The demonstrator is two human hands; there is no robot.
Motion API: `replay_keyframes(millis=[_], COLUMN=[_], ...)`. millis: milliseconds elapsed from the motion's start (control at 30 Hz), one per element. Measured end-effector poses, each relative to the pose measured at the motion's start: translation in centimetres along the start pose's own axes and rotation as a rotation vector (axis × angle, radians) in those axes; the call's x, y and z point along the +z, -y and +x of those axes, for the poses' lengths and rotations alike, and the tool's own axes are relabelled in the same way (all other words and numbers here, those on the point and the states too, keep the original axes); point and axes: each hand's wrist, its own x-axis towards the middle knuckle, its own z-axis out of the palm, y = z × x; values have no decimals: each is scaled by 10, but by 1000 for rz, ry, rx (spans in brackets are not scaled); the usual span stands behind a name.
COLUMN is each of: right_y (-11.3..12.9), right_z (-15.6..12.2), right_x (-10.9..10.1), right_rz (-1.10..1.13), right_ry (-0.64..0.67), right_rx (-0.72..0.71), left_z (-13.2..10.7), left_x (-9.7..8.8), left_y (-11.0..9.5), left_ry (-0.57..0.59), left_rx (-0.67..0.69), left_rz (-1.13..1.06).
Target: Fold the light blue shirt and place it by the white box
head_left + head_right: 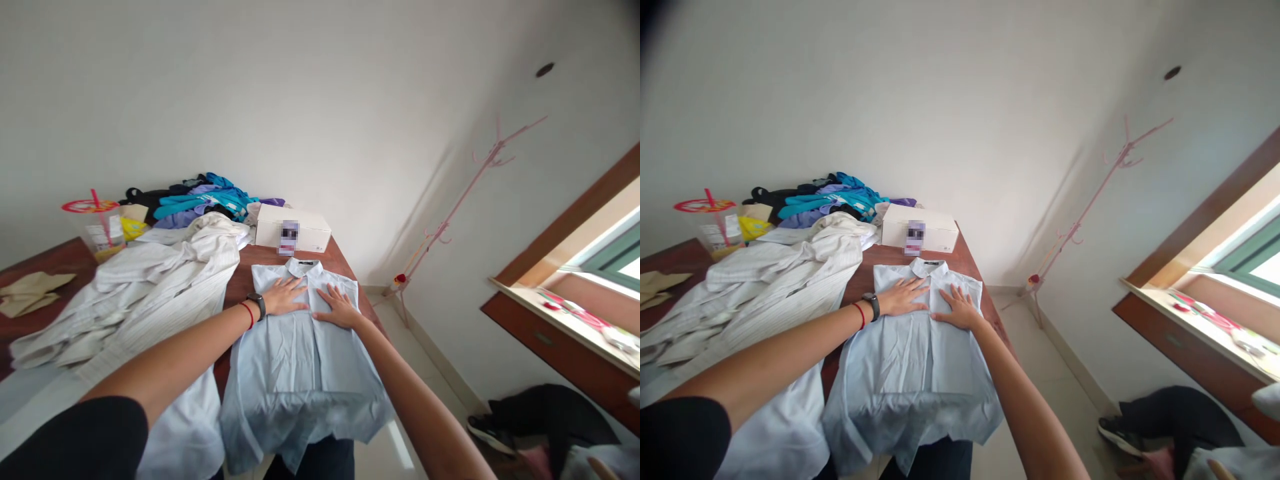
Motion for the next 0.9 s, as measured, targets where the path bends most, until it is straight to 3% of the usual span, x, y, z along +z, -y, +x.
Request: replay_keyframes(millis=[100,233,333,433,567,700,800,900], right_y=[-9,-41,-61,-67,-64,-66,-69,-67], right_z=[-34,-101,-152,-193,-225,-233,-231,-230], right_x=[12,44,74,101,121,120,119,125], right_rz=[-10,60,218,354,372,439,526,708], right_ry=[-129,-350,-571,-773,-935,-740,-550,-499], right_rx=[38,103,93,134,316,449,420,362], left_z=[-43,-141,-218,-272,-299,-300,-298,-298], left_x=[-6,-6,-3,4,24,40,42,39], left_y=[0,-5,-22,-43,-60,-65,-67,-68], left_ry=[-16,-20,-110,-216,-341,-405,-415,-414], left_rx=[-79,-186,-161,-112,-98,-135,-151,-148], left_rz=[18,57,82,128,187,222,229,236])
